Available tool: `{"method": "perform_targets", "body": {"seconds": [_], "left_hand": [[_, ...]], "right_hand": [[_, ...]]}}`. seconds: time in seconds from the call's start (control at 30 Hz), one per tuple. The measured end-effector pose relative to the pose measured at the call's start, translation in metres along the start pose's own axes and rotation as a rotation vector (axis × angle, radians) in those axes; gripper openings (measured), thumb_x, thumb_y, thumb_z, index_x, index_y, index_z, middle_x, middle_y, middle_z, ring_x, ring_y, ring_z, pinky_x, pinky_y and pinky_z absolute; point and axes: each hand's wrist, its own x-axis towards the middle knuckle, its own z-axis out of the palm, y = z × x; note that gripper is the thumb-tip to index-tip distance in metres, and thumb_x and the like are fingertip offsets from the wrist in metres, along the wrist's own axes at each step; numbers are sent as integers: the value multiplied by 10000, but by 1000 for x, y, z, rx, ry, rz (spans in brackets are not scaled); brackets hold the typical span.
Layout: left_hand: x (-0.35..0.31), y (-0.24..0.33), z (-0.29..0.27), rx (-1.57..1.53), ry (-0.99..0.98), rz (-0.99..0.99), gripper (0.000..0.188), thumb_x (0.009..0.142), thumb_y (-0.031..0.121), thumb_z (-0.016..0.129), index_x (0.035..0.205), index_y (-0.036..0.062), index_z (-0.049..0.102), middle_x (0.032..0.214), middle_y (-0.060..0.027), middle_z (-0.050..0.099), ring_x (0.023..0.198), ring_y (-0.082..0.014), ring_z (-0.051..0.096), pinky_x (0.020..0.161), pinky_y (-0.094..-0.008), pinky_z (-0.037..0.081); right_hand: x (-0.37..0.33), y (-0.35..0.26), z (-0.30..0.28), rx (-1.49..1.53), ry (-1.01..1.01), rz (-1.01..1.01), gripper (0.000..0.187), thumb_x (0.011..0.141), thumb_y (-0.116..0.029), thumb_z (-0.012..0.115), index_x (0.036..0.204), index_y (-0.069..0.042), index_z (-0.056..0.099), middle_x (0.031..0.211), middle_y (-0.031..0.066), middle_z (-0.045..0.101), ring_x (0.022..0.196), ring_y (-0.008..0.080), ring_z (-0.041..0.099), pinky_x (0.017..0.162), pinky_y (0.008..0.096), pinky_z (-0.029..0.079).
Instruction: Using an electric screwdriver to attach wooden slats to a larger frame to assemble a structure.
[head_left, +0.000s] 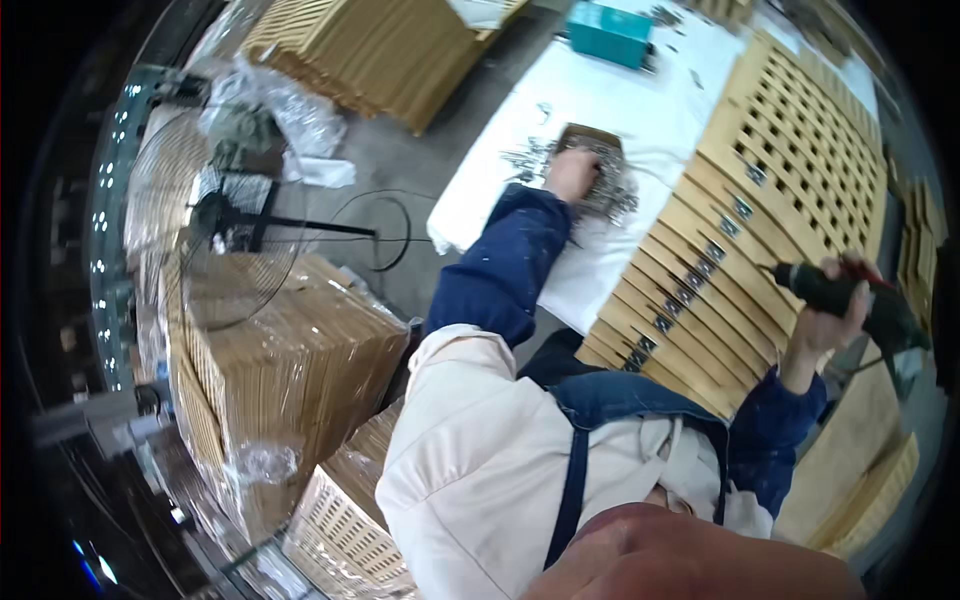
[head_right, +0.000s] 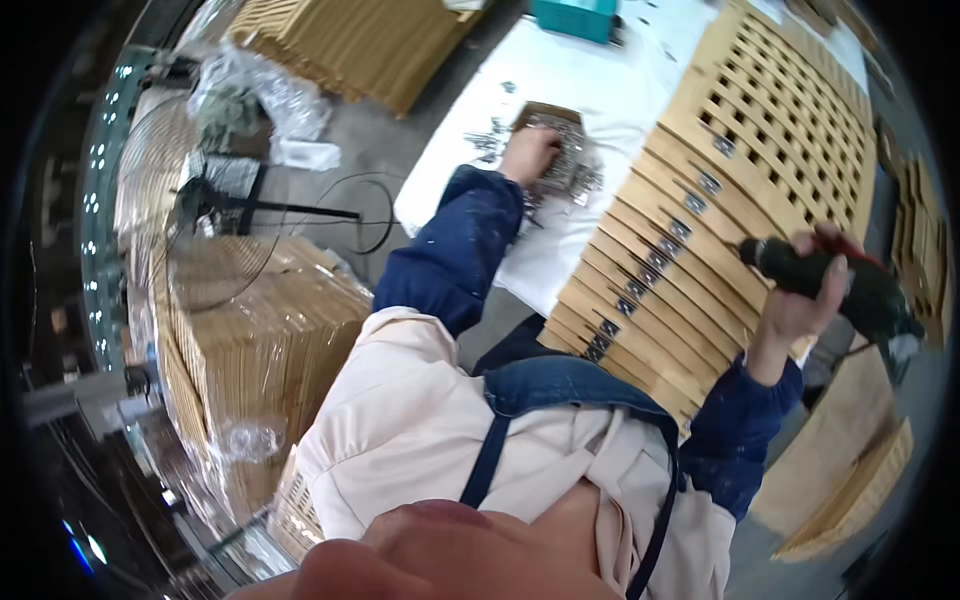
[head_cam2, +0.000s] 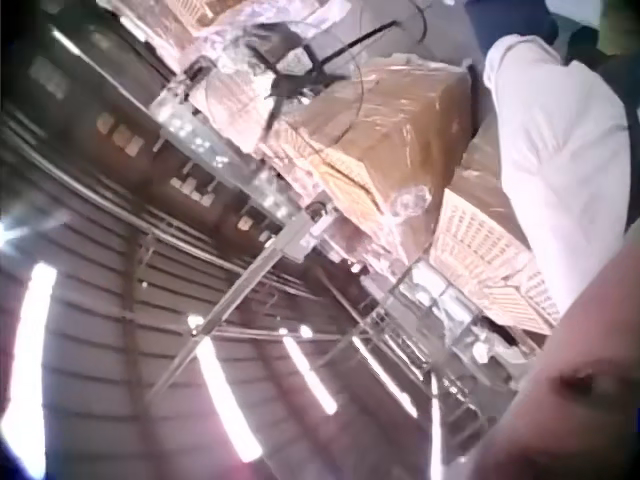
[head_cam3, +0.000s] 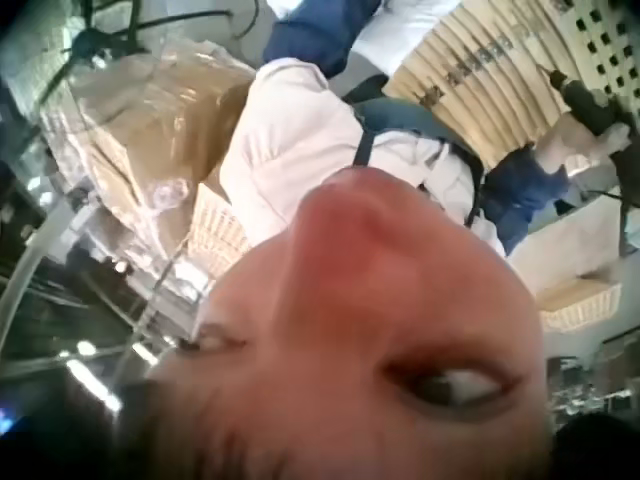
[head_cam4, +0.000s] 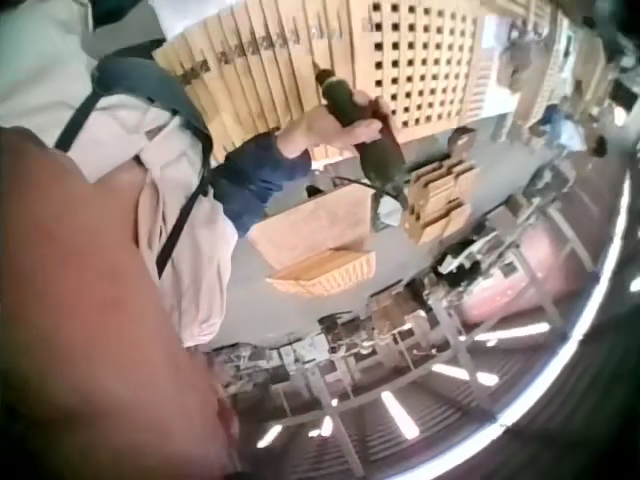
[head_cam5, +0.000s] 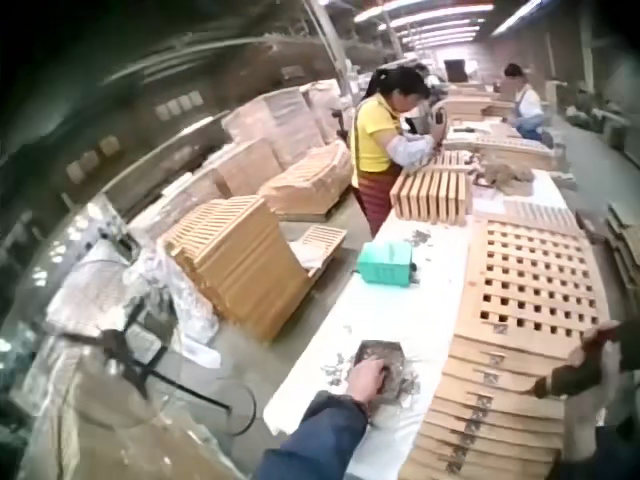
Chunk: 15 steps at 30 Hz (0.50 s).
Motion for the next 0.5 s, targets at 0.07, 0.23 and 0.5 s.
{"method": "perform_targets", "body": {"seconds": [0.07,0.23,0.5], "left_hand": [[7,9,5,-17,-29,29,153,840,157,721,972,108,778,966,-122,742,941,-355,698,863,-453,545],[0,-8,-10,40,8,2,143,865,179,704,967,98,761,985,-131,714,954,-355,684,867,-467,541],[17,-7,-22,-122,121,-108,123,879,158,671,929,65,734,969,-173,720,954,-366,693,859,-481,552]], "right_hand": [[1,3,-5,-90,45,-19,326,984,-217,614,1251,-29,619,1163,171,676,909,227,596,845,350,496],[2,17,12,-64,-28,27,299,990,-197,596,1230,-20,617,1143,175,665,891,224,589,835,356,496],[7,15,13,-105,-37,-26,307,989,-188,607,1237,-6,602,1131,183,658,900,220,589,804,347,505]]}}
